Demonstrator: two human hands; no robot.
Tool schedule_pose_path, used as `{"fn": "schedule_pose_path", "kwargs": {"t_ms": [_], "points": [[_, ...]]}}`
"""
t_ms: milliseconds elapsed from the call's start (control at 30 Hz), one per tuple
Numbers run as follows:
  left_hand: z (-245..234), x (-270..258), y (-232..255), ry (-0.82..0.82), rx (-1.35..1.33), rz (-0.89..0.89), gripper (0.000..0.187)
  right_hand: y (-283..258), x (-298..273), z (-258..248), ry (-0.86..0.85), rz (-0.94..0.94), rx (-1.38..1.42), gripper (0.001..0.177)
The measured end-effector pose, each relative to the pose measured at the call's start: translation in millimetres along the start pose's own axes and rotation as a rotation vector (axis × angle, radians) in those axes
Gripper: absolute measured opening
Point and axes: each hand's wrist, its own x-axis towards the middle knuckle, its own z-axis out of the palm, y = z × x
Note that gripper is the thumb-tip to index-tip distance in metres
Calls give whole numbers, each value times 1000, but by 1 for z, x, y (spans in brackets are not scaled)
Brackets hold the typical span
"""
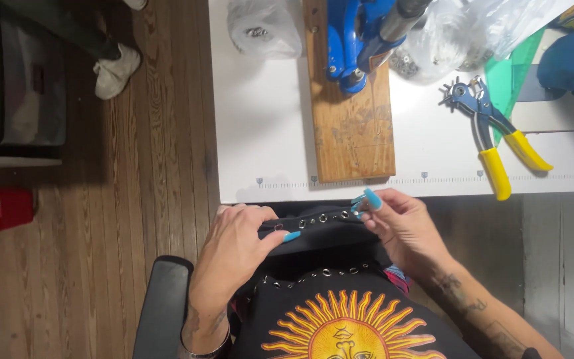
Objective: Installing metal eyelets onto a black garment using a hole punch and a manual press
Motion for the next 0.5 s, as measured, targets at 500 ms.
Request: {"fn": "schedule_pose_path", "kwargs": {"t_ms": [500], "points": [[-3, 2, 3, 196, -270, 398, 19, -18, -11, 29, -87, -212, -287, 10]]}}
